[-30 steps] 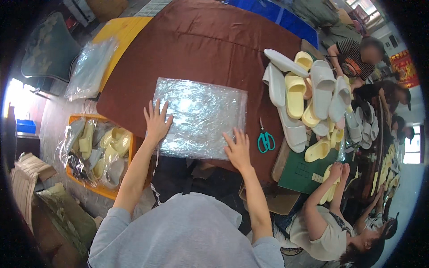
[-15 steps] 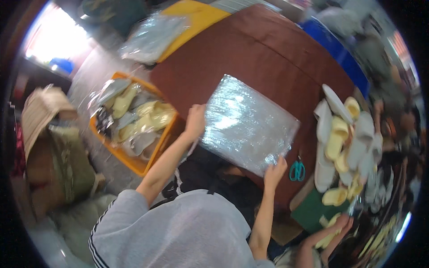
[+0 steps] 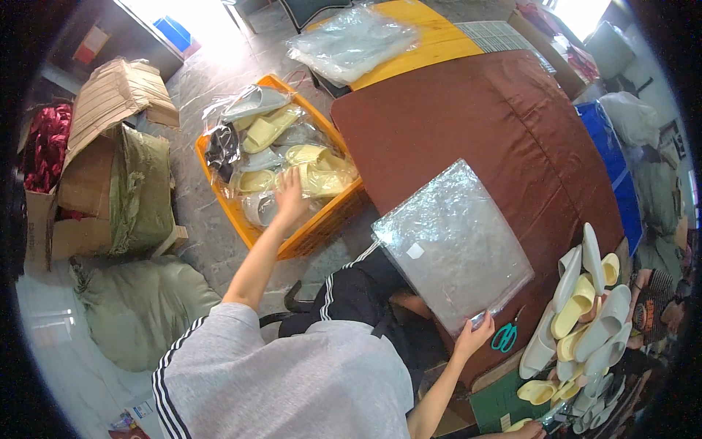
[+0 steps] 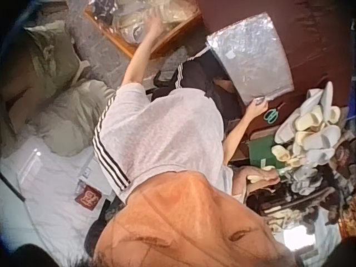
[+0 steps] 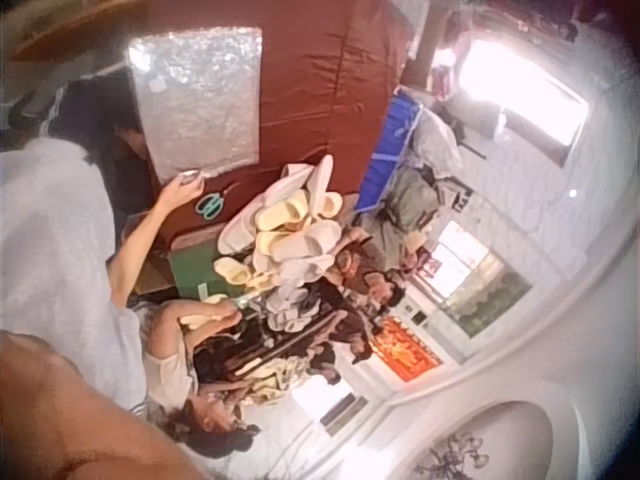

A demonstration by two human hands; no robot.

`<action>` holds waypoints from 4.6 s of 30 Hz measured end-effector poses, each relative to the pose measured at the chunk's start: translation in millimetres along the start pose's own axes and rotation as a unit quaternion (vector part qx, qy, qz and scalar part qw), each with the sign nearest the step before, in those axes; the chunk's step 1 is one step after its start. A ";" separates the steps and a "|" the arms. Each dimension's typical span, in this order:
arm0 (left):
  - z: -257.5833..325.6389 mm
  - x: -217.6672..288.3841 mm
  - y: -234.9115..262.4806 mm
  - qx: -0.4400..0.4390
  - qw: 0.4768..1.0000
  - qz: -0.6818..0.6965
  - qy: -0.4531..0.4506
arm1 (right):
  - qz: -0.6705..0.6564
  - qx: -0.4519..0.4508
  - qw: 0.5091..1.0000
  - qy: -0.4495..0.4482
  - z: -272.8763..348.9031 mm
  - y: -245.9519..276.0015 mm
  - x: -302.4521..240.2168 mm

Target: The person packages pairs of black, white, yellow, and pink slippers into plastic bags by hand. They place each pair inside a bag, smooth it out, and set the finished package onto the table.

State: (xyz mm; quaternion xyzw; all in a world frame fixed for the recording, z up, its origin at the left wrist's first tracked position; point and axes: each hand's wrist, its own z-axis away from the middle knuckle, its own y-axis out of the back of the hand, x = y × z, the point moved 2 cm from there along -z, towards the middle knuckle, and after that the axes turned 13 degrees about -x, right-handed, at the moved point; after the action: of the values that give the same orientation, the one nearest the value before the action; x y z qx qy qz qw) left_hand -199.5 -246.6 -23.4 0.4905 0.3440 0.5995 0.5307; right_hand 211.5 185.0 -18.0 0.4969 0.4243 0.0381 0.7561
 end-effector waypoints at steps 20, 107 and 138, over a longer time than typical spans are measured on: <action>39.2 -53.1 153.4 0.261 0.929 0.172 -0.198 | 0.111 -0.142 0.948 0.261 -27.4 -33.4 -137.5; 49.4 268.8 -49.2 -0.150 0.870 0.054 -0.467 | -0.399 -0.129 0.907 -0.045 -57.3 5.5 -55.9; 3.3 263.5 -38.9 -0.092 0.846 0.176 -0.494 | -0.402 -0.271 0.875 -0.005 -90.5 -22.8 -24.8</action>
State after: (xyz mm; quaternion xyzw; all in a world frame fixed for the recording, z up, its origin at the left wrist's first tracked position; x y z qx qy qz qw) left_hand -173.1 17.5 0.1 0.7234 -0.1127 0.3900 0.5585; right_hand 125.9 226.7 -34.1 0.0592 0.5565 -0.1583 0.8135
